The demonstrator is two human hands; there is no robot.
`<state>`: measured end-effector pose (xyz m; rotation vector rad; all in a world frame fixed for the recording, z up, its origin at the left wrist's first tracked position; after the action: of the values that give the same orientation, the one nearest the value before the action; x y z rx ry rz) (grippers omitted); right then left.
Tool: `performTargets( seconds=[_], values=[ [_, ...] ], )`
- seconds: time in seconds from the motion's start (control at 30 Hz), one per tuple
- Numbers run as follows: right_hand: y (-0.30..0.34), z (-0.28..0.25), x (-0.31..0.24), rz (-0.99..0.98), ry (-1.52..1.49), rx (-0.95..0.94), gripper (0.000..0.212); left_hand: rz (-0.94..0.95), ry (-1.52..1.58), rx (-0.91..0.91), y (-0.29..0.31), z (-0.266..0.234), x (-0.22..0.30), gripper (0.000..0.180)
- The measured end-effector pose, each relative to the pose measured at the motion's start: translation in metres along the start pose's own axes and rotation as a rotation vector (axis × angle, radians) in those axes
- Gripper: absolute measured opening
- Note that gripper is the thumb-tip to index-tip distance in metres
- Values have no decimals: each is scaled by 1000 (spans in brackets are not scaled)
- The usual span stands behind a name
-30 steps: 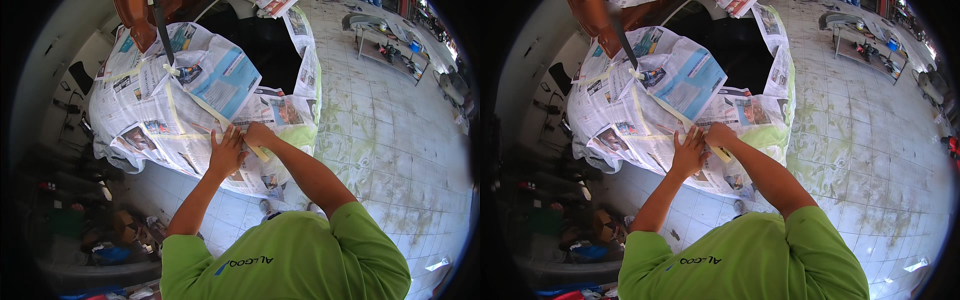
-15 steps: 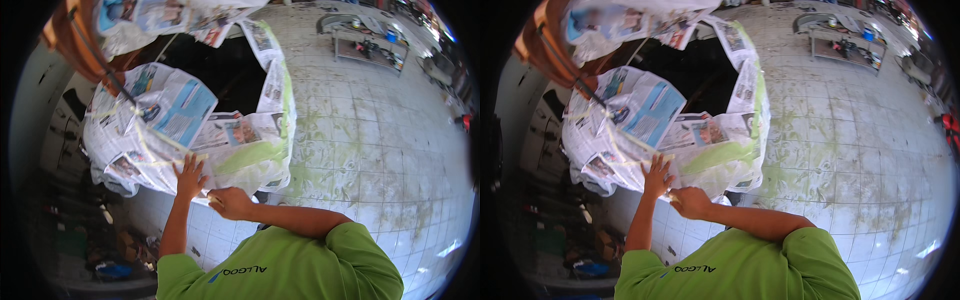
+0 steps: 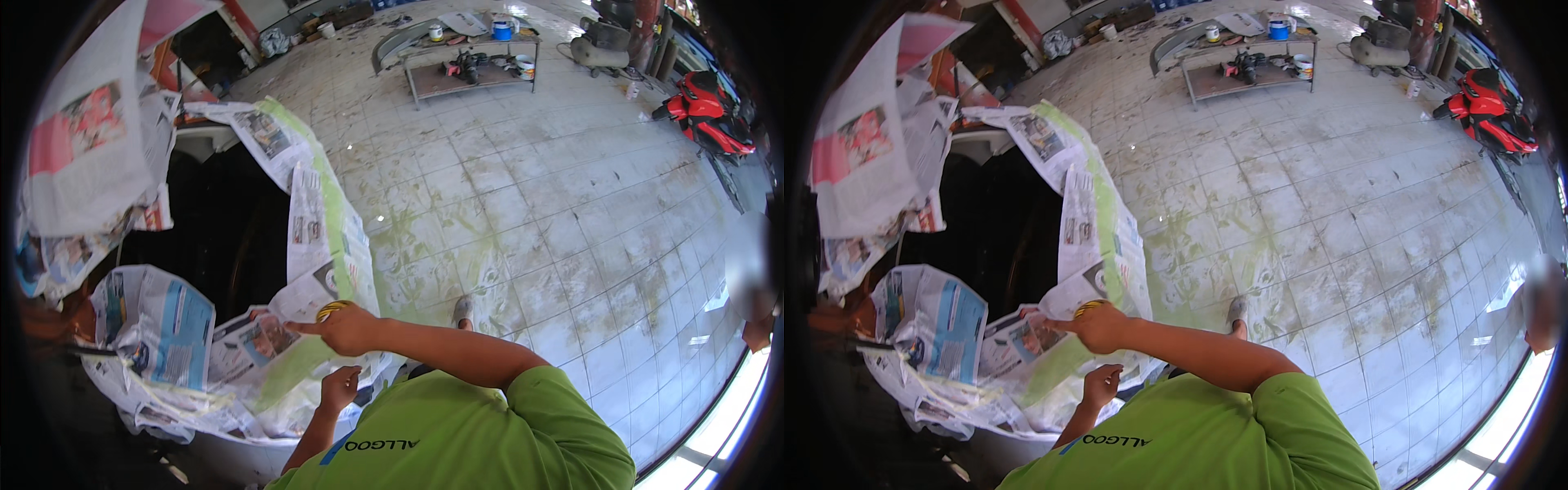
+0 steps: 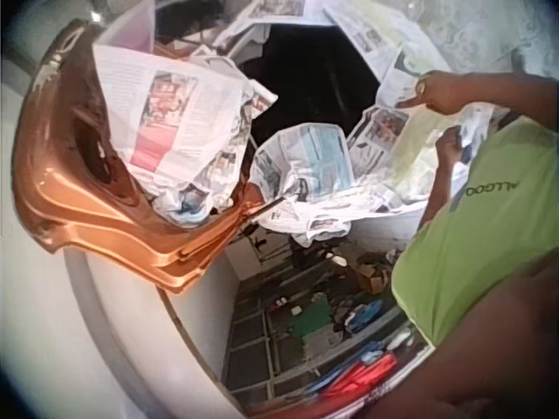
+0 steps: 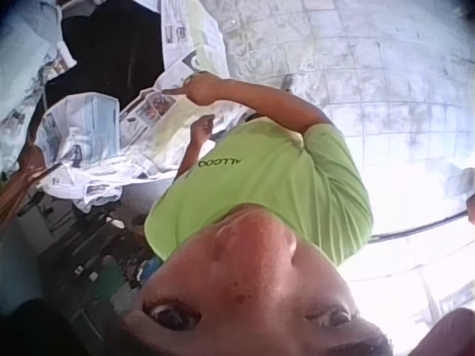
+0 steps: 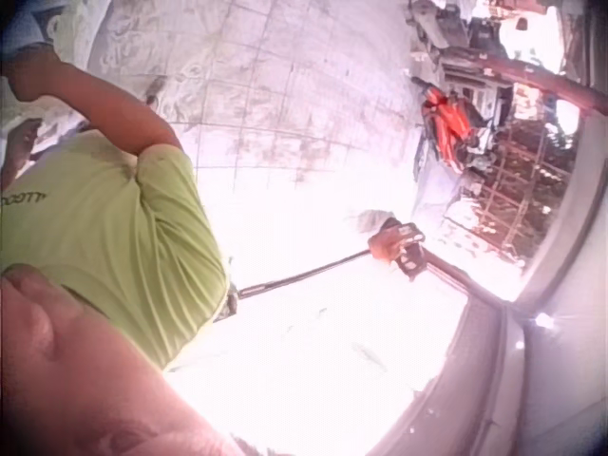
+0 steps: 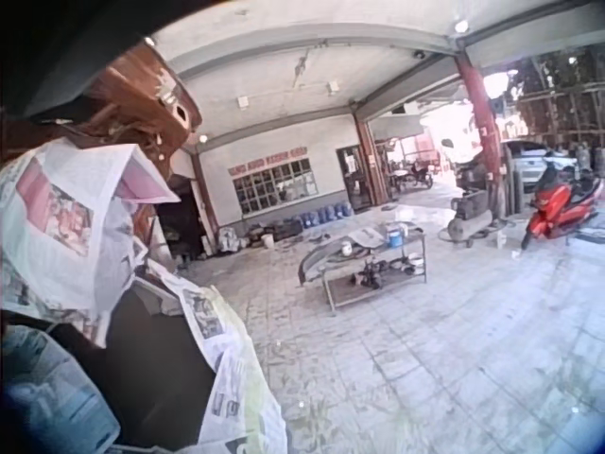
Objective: The person covers a car hood and a detached bumper with newspaper sheets and secures them using masking tape. The person repeatedly tears tape, smooths the paper, and walks around the parts to apply coverage on multiple sides.
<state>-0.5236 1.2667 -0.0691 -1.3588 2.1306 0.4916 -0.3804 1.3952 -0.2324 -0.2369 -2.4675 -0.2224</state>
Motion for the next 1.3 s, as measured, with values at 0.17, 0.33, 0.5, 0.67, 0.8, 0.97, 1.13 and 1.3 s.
performTargets(
  seconds=[0.17,0.33,0.5,0.67,0.8,0.97,1.13,1.3],
  values=[
    [142,-9,399,974,-215,168,85,124,60,-41,-224,-23,65,12],
    [561,93,510,1705,-907,728,54,386,75,-224,-403,21,165,13],
    [849,211,294,2350,-346,888,38,481,103,-505,-530,86,230,15],
    [764,308,196,2750,-1106,691,26,260,-73,-773,-642,163,195,35],
    [633,258,428,2056,-1301,167,24,-101,-142,-820,-704,190,103,52],
    [609,-40,795,1662,-511,59,27,-444,-74,-734,-707,170,30,58],
    [556,-473,964,1343,-523,827,31,-645,299,-593,-735,180,35,58],
    [370,-690,993,843,-442,893,25,-487,191,-710,-740,241,77,52]
  ],
)
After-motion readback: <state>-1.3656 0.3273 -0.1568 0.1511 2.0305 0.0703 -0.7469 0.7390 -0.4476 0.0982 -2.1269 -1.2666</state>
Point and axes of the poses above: each hand's wrist, its own y-axis away from the middle knuckle, its own z-axis out of the palm, x = y × z, the point moved 7 cm from there along -y, towards the middle knuckle, and after that the axes turned 8 degrees about -x, right-handed, at the moved point
